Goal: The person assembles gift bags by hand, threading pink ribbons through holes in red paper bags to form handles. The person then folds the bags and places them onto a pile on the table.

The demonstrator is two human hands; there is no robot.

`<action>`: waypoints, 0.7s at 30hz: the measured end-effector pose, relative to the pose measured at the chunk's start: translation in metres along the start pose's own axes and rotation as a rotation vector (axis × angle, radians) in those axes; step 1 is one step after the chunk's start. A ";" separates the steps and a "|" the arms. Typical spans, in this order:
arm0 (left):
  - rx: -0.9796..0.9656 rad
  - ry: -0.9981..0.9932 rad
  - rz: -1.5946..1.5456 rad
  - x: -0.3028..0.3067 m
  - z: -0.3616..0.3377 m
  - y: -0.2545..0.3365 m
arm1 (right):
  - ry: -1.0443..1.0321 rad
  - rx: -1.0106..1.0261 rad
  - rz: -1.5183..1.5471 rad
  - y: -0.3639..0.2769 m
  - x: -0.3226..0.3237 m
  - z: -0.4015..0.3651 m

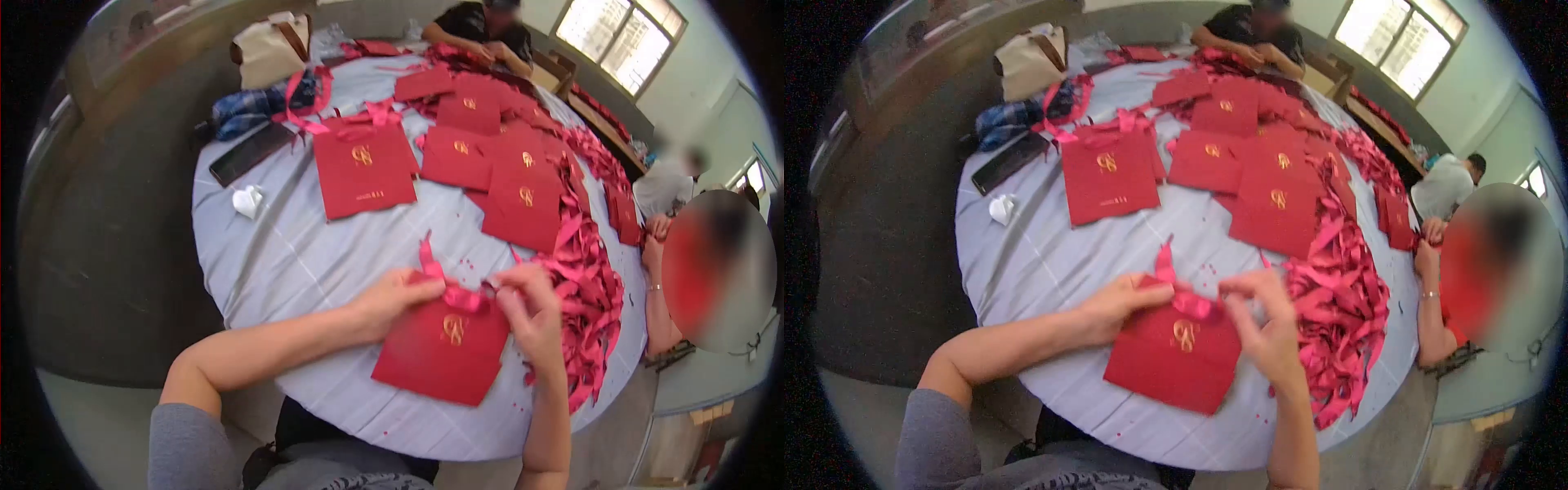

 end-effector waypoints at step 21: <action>-0.091 0.060 0.160 -0.008 -0.009 0.017 | -0.044 -0.756 0.603 0.048 0.000 -0.019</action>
Point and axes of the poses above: each hand's wrist, its own z-axis towards the middle knuckle, its own x-axis out of the back of the hand, y = z × x, the point moved 4 cm from there along z, towards the middle knuckle, and after that the axes turned 3 degrees about x, right-handed, at the moved point
